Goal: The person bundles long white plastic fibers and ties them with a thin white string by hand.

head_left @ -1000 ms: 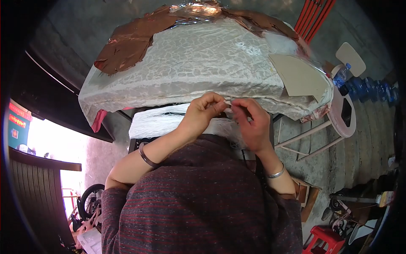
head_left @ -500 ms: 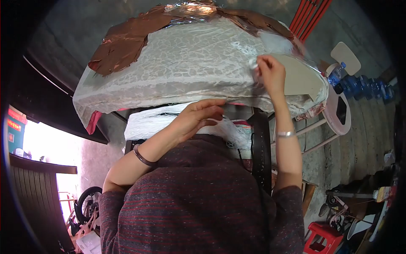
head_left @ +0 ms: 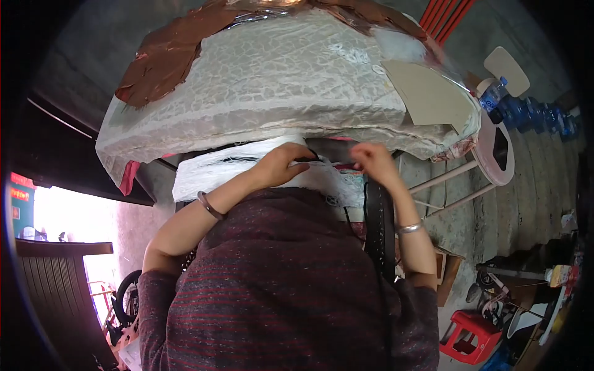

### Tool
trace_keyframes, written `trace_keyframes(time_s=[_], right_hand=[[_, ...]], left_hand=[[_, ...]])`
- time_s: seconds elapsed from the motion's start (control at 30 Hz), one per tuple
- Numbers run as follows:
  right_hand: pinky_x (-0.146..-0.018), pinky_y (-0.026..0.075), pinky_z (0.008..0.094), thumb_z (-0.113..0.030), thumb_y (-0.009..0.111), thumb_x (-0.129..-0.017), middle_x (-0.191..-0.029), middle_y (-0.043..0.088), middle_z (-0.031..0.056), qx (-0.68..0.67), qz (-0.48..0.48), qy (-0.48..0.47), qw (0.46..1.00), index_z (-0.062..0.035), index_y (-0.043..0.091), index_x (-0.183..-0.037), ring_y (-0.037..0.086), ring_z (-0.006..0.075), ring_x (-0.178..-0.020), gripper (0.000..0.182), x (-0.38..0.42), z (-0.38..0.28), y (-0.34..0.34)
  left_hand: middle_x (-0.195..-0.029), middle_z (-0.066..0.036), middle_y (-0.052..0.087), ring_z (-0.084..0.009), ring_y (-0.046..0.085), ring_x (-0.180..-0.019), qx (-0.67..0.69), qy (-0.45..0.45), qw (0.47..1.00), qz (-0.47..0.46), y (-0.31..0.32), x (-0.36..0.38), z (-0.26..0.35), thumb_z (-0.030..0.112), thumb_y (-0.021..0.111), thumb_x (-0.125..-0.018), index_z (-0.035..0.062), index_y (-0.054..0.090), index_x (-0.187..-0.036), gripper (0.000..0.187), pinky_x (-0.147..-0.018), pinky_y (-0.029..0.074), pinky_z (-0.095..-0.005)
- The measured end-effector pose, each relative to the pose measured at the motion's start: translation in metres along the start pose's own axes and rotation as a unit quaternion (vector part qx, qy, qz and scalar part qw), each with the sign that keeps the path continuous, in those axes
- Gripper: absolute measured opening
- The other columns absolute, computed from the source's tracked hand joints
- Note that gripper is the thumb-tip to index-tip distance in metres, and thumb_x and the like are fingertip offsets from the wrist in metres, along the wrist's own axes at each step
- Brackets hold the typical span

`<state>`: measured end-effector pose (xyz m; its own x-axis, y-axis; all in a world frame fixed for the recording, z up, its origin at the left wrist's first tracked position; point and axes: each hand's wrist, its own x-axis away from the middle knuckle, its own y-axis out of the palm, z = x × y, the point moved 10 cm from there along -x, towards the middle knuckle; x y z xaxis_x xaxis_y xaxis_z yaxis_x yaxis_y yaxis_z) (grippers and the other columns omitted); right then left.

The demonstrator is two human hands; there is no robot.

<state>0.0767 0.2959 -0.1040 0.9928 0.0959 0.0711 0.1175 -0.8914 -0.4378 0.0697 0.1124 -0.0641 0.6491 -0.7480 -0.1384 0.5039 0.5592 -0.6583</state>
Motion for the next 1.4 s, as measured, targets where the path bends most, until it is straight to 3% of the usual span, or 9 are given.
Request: trace_keyframes(time_s=[0.1,0.43,0.53,0.6,0.7,1.13,1.17,1.3,1.4], right_hand=[[-0.071,0.045,0.0408,-0.011,0.059,-0.074,-0.084,0.06,0.0198,0.248,-0.077,-0.021,0.966,-0.0038,0.064,-0.083,0.058,0.036,-0.08,0.013,-0.005,0.011,0.027],[-0.062,0.049,0.0352,-0.014,0.064,-0.069,-0.074,0.063,0.0167,0.337,-0.2,-0.004,0.92,-0.004,0.066,-0.074,0.062,0.0275,-0.068,0.012,-0.046,0.075,0.068],[-0.046,0.044,0.0296,-0.012,0.061,-0.074,-0.069,0.063,0.0136,0.225,-0.153,0.084,0.959,-0.0032,0.064,-0.077,0.058,0.0166,-0.056,0.01,-0.04,0.06,0.033],[-0.037,0.032,0.0208,-0.01,0.056,-0.08,-0.061,0.056,0.0055,-0.261,-0.125,0.182,0.94,-0.0046,0.06,-0.086,0.046,0.006,-0.046,0.009,-0.02,0.049,0.021],[-0.036,0.024,0.0171,-0.01,0.053,-0.085,-0.057,0.047,-0.0008,-0.36,-0.077,0.14,0.919,-0.0061,0.056,-0.095,0.036,0.0042,-0.043,0.011,0.006,0.027,-0.029],[-0.055,0.043,0.0216,-0.012,0.056,-0.085,-0.07,0.056,0.0041,-0.562,0.321,-0.054,0.761,-0.0014,0.056,-0.098,0.053,0.0125,-0.062,0.017,0.231,0.175,-0.329],[-0.058,0.045,0.0229,-0.011,0.055,-0.085,-0.074,0.058,0.0063,-0.554,0.37,-0.073,0.742,-0.0001,0.057,-0.097,0.055,0.0146,-0.066,0.016,0.252,0.181,-0.345],[-0.067,0.048,0.0251,-0.008,0.054,-0.085,-0.084,0.061,0.0115,-0.553,0.43,-0.114,0.705,0.0019,0.058,-0.095,0.058,0.0189,-0.077,0.015,0.313,0.188,-0.39],[-0.072,0.048,0.0231,-0.008,0.054,-0.084,-0.09,0.061,0.0115,-0.492,0.507,-0.112,0.698,0.0023,0.057,-0.099,0.058,0.0183,-0.082,0.018,0.39,0.225,-0.429]], left_hand=[[-0.105,-0.015,0.058,-0.0304,0.052,-0.101,0.004,0.026,1.0,-0.001,0.012,0.002,-0.01,0.009,0.062,-0.075,0.0017,0.06,-0.099,0.025,-0.087,0.042,-0.0364],[-0.108,-0.014,0.057,-0.0307,0.05,-0.106,-0.058,0.076,0.995,0.017,0.017,0.009,-0.008,0.007,0.062,-0.074,0.0006,0.062,-0.094,0.02,-0.09,0.041,-0.0371],[-0.108,-0.014,0.057,-0.0308,0.05,-0.107,-0.05,0.077,0.996,0.017,0.02,0.01,-0.011,0.007,0.062,-0.075,0.0007,0.061,-0.096,0.022,-0.091,0.04,-0.0373],[-0.108,-0.014,0.057,-0.031,0.049,-0.107,-0.041,0.06,0.997,0.02,0.018,0.01,-0.011,0.007,0.061,-0.075,0.0012,0.061,-0.098,0.024,-0.091,0.04,-0.0375],[-0.113,-0.013,0.055,-0.0295,0.046,-0.113,-0.024,0.01,1.0,0.006,0.016,0.009,-0.01,0.007,0.06,-0.079,0.0046,0.06,-0.103,0.024,-0.094,0.038,-0.036],[-0.115,-0.014,0.053,-0.0286,0.047,-0.11,0.083,-0.028,0.996,-0.027,0.032,-0.019,-0.001,0.008,0.063,-0.076,0.0053,0.052,-0.101,0.027,-0.088,0.041,-0.0329],[-0.119,-0.014,0.05,-0.0254,0.049,-0.109,0.035,0.026,0.997,-0.063,0.047,-0.032,0.018,0.01,0.064,-0.076,0.0066,0.044,-0.116,0.045,-0.08,0.045,-0.0338],[-0.107,-0.013,0.057,-0.0221,0.056,-0.098,-0.017,0.033,0.991,-0.131,0.091,-0.066,0.058,0.015,0.062,-0.078,0.0053,0.05,-0.113,0.038,-0.073,0.048,-0.0343],[-0.09,-0.008,0.063,-0.0171,0.06,-0.079,-0.015,-0.062,0.932,-0.358,0.124,-0.071,0.049,0.017,0.059,-0.081,0.0025,0.058,-0.105,0.028,-0.067,0.048,-0.03]])
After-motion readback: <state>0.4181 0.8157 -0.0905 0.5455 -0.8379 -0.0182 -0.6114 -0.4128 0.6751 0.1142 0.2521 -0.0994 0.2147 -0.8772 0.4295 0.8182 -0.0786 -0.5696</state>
